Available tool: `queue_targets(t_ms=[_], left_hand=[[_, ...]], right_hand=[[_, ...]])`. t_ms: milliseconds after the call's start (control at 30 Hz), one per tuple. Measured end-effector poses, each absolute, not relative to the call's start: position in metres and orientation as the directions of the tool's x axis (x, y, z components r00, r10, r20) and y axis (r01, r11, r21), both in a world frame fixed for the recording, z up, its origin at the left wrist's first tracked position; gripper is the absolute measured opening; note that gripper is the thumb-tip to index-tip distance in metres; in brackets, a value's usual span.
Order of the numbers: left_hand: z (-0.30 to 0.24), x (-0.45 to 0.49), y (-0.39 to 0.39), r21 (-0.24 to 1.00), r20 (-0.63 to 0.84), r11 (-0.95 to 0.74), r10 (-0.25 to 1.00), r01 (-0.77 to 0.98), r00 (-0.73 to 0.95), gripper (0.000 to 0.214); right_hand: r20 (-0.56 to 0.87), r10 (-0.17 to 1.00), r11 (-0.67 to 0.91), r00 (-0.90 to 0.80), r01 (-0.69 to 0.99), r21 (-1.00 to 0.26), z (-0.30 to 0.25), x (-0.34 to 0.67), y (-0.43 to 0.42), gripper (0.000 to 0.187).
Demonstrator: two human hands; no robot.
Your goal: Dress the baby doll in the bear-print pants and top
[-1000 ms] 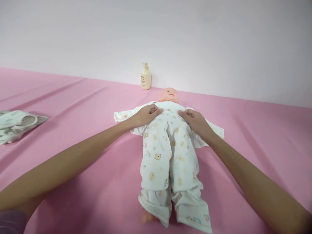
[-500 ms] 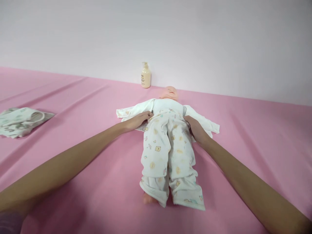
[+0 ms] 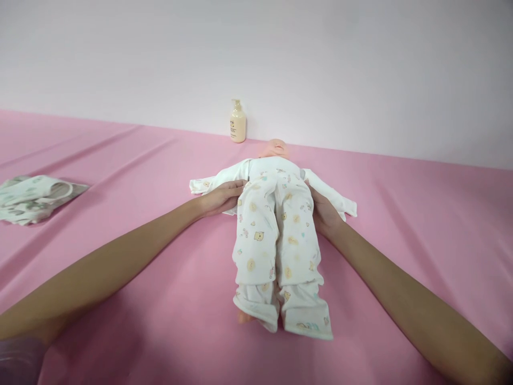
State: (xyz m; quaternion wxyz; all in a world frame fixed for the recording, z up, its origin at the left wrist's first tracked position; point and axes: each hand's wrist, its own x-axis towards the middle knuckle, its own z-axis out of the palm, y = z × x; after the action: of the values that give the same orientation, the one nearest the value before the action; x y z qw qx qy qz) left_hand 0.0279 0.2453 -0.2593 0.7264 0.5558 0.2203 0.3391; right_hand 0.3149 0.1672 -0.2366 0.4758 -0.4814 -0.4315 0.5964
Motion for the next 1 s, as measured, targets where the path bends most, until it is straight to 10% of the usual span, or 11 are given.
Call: queue_targets(t_ms=[633,1000], left_hand=[[-0.259,0.026,0.241,0.977,0.067,0.079,0.772,-0.199,0.632,0.040],[-0.248,0.032,0.230,0.990,0.085,-0.013,0.851,-0.140,0.518,0.018]], right_hand=[[-0.130,0.975,-0.195,-0.180,-0.413,-0.890,-0.240,0.319,0.171,0.027],[0.020,0.993,0.013,-0.112,-0.068,-0.998,-0.238,0.338,0.180,0.034]])
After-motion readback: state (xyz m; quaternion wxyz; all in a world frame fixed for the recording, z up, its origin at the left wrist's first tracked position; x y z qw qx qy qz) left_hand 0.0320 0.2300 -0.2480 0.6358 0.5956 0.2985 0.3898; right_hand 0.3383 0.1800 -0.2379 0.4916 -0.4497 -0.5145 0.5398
